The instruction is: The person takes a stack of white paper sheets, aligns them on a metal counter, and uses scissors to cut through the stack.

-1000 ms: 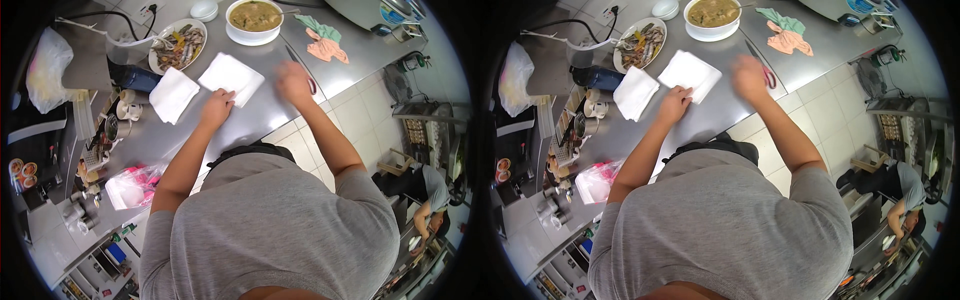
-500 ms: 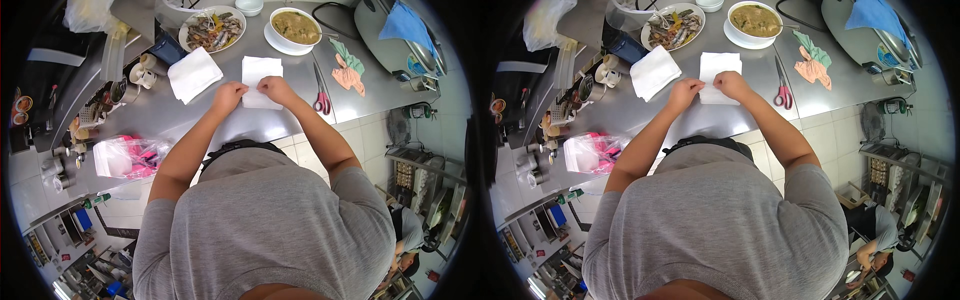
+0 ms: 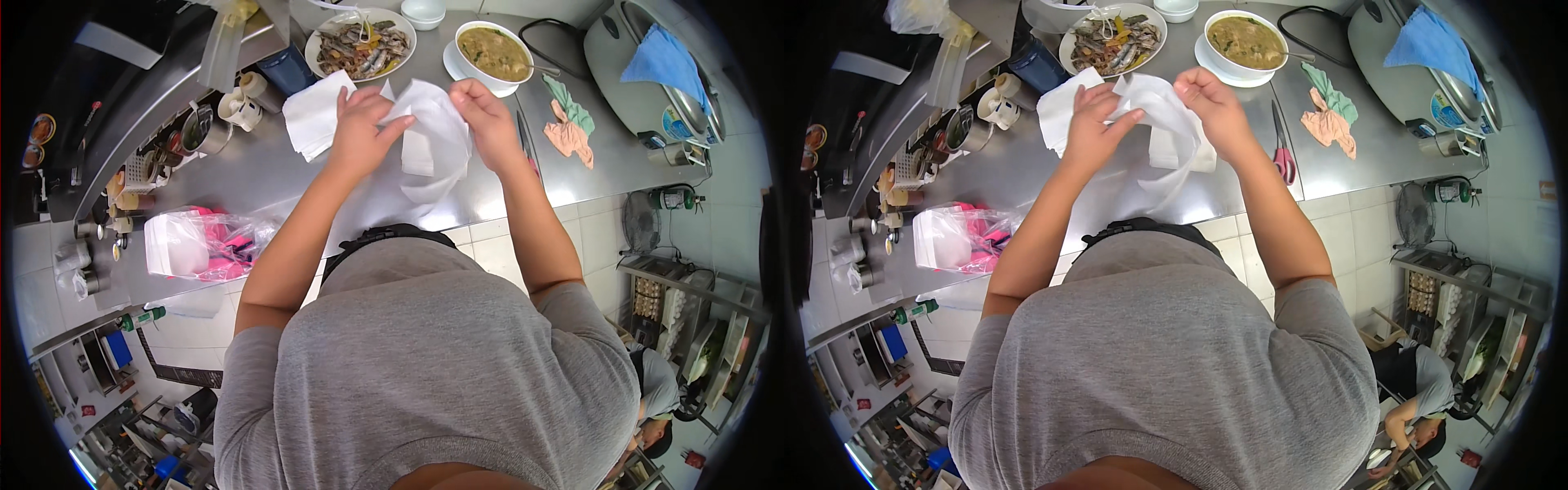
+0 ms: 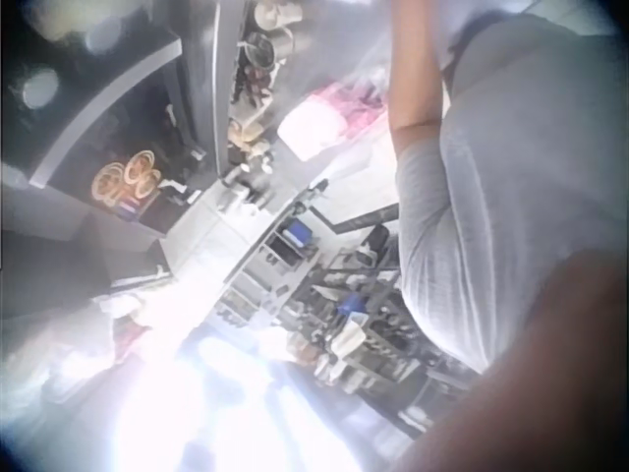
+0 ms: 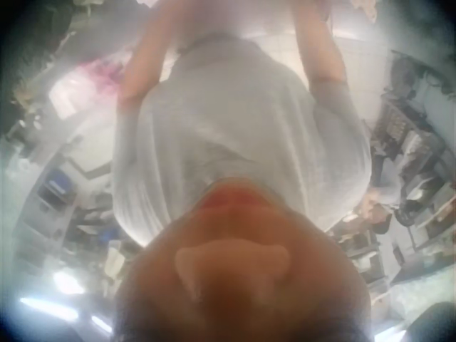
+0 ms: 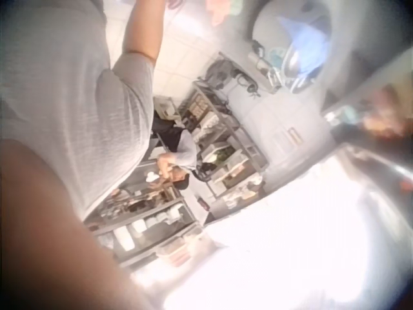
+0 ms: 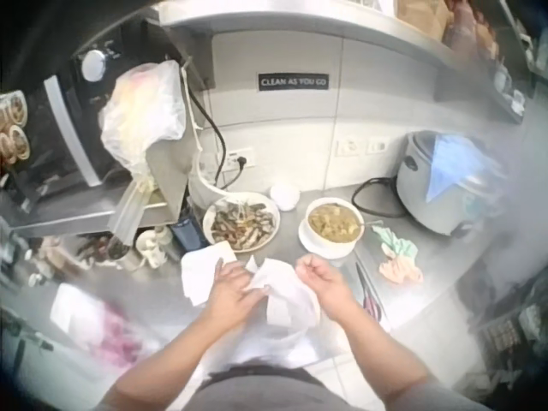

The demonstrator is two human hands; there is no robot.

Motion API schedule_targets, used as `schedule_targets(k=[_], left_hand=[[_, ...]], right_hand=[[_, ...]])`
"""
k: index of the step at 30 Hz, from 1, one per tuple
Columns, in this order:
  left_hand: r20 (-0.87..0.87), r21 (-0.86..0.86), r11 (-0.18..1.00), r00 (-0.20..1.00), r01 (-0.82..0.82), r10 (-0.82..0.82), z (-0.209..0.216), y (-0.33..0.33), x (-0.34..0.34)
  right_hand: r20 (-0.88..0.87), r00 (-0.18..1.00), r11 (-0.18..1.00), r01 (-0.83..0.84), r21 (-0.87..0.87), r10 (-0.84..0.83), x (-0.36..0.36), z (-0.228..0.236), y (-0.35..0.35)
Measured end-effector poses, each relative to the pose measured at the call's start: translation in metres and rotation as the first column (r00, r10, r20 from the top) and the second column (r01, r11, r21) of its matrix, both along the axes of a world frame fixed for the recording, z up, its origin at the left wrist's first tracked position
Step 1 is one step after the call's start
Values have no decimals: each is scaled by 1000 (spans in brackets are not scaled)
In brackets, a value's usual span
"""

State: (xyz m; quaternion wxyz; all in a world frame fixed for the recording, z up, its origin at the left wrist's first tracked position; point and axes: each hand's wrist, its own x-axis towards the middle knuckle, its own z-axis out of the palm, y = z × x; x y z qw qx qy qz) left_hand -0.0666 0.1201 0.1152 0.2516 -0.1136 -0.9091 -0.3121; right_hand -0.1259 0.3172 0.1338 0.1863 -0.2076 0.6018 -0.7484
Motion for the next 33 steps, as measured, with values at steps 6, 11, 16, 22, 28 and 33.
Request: schedule_targets(k=[6, 11, 16, 22, 28, 33], left_hand=[[367, 272, 903, 903, -332, 222, 22, -27, 52], [597, 287, 789, 745, -544, 297, -70, -73, 98], [561, 132, 783, 697, -608, 446, -119, -89, 122], [155, -219, 794, 783, -567, 602, -109, -67, 109], [378, -416, 909, 914, 29, 144, -135, -26, 92], [472, -411, 911, 862, 28, 186, -135, -21, 83]], right_hand=[[-362, 922, 862, 72, 502, 134, 15, -21, -12], [-183, 976, 725, 42, 687, 116, 8, -103, -28], [-557, 785, 540, 355, 763, 271, -4, -127, 2], [-492, 792, 623, 187, 759, 362, -12, -117, 14], [-624, 715, 662, 305, 685, 316, -10, -130, 13], [-620, 720, 673, 293, 679, 311, -12, -131, 14]])
